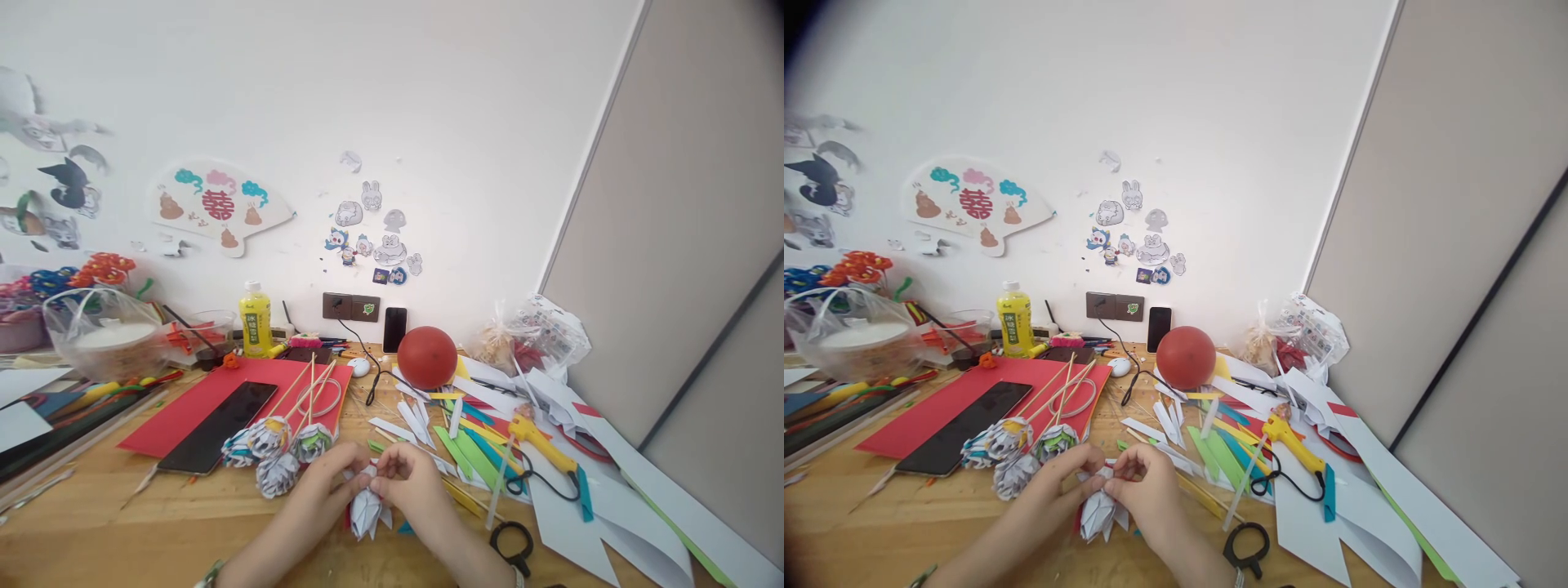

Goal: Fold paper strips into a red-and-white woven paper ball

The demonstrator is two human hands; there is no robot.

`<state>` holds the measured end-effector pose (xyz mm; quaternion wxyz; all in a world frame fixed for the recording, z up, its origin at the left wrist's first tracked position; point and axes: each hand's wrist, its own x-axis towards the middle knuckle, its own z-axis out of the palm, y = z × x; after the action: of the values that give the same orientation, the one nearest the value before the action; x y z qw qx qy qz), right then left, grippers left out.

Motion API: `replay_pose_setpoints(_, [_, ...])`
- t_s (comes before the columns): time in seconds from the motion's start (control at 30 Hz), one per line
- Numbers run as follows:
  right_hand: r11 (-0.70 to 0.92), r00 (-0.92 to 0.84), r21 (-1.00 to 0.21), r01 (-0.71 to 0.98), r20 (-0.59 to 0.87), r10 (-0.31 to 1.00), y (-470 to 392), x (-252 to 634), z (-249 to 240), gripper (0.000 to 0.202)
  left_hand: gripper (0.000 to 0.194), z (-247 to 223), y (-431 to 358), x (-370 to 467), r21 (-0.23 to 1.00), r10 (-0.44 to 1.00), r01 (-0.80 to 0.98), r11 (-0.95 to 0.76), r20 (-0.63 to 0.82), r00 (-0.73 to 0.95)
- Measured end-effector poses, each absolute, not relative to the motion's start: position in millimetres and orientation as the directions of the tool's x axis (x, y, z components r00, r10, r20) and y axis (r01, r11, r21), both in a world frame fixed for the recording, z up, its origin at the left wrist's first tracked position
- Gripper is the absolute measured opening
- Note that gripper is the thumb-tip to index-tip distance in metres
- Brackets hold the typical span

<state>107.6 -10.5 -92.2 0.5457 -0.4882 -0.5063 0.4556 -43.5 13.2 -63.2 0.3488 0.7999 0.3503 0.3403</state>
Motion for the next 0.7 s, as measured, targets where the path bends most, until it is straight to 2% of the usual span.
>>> replay_pose_setpoints(0.3, [0.122, 0.063, -0.987, 0.107, 0.129, 0.990, -6, 109, -98, 0.016, 0.006, -64, 19, -46, 0.816, 0.790, 0.330, -0.474, 0.229, 0.569])
replay_pose_setpoints(0.47, [0.171, 0.025, -0.929, 0.329, 0.190, 0.982, -10, 112, -86, 0.013, 0.006, -65, 18, -46, 0.789, 0.798, 0.395, -0.470, 0.189, 0.572])
replay_pose_setpoints(0.57, [0.235, -0.026, -0.847, 0.476, 0.254, 0.967, -12, 115, -81, 0.016, 0.007, -66, 14, -44, 0.749, 0.802, 0.432, -0.503, 0.218, 0.555])
replay_pose_setpoints(0.7, [0.372, -0.118, -0.666, 0.647, 0.394, 0.911, -15, 115, -80, 0.015, 0.012, -67, 11, -43, 0.699, 0.818, 0.489, -0.522, 0.249, 0.518])
